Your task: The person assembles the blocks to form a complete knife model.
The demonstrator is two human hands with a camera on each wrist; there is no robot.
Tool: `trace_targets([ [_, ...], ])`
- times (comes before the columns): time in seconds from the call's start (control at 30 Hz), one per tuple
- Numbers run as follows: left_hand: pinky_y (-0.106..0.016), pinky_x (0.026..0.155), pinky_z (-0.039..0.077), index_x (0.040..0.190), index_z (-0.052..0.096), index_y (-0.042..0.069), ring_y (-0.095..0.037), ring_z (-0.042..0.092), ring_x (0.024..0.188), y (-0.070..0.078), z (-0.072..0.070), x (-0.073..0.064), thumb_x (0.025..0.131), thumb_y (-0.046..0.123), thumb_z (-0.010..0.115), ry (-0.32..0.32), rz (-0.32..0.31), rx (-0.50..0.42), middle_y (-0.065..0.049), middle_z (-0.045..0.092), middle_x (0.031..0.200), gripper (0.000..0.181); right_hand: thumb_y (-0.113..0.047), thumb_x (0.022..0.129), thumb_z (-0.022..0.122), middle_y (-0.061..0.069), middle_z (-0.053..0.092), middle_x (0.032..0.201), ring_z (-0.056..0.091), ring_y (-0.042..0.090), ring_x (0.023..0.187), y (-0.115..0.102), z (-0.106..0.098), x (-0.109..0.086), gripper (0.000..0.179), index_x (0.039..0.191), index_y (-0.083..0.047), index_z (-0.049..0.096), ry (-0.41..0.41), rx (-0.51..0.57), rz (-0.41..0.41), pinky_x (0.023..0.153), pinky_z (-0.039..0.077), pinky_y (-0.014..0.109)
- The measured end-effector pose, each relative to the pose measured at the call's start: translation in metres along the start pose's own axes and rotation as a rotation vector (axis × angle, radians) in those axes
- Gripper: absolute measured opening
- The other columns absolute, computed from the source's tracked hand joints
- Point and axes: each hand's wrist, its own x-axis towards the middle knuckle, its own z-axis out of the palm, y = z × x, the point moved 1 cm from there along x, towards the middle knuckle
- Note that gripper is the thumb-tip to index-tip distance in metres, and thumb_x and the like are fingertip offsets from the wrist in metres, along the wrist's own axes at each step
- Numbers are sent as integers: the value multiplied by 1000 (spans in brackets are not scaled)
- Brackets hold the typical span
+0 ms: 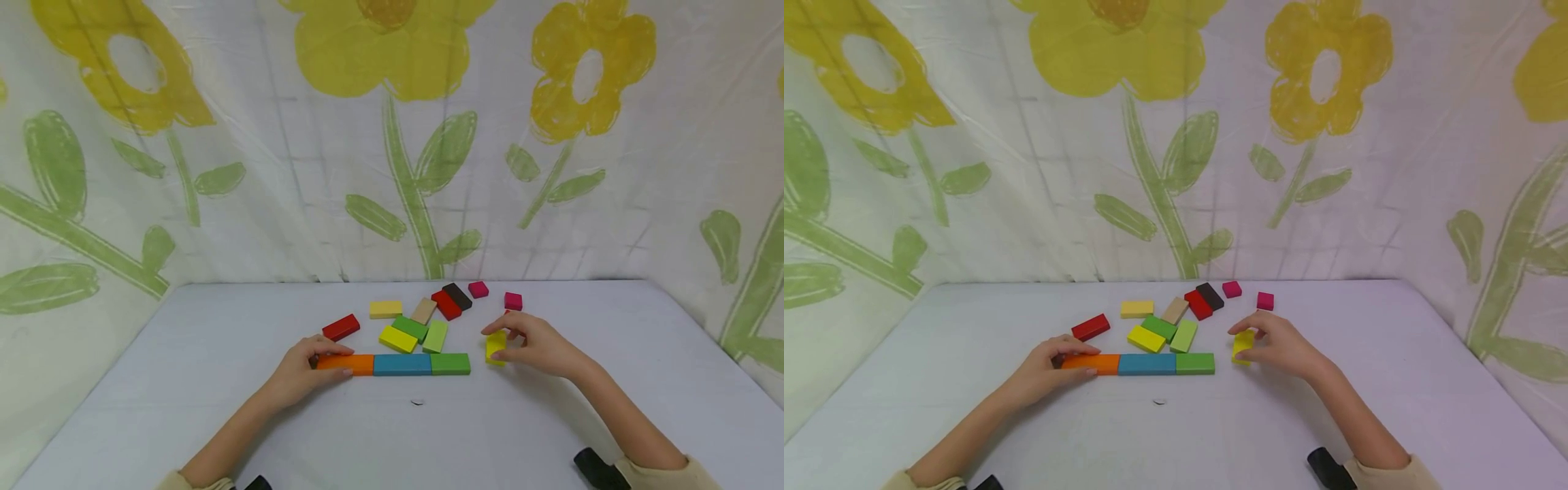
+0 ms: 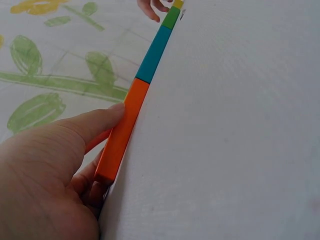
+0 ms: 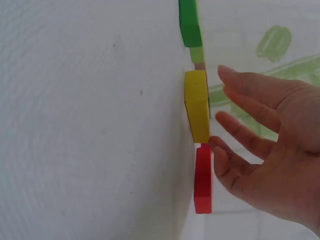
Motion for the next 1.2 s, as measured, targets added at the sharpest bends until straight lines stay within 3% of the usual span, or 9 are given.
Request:
trace_targets([
  [0.33,-29,78,44,118,81,15,-21,52,101,-1,0,-1,92,24,82,-4,-19,8,-1,69,107,27,-13,89,83,23,61,134,59,18,95,10,0,0,42,129,-3,72,-65,22,-15,75,55,22],
  [0.6,-30,81,45,118,81,16,-21,53,105,0,0,0,92,24,82,-4,-13,10,-1,70,108,28,-15,90,84,12,65,121,57,21,97,14,-7,-4,45,130,-1,71,-111,29,77,76,55,22],
  [0.77,-29,80,45,118,81,15,-21,53,103,0,0,0,92,25,82,-5,-4,14,-1,70,107,28,-15,88,86,12,67,119,56,22,95,14,-13,-7,44,127,-1,72,-131,13,88,74,54,22],
  [1.0,-27,79,44,117,81,16,-20,54,101,-1,0,0,92,25,82,-1,-20,20,0,69,105,27,-16,88,86,3,59,95,52,22,88,15,-17,-9,33,116,-5,75,-127,-19,119,64,45,23],
  [1.2,-27,77,43,118,81,14,-21,53,100,-1,0,0,92,24,82,-4,8,11,-1,70,106,27,-18,88,85,2,59,91,54,21,86,16,-17,-12,29,113,-6,75,-118,-35,149,65,48,25],
])
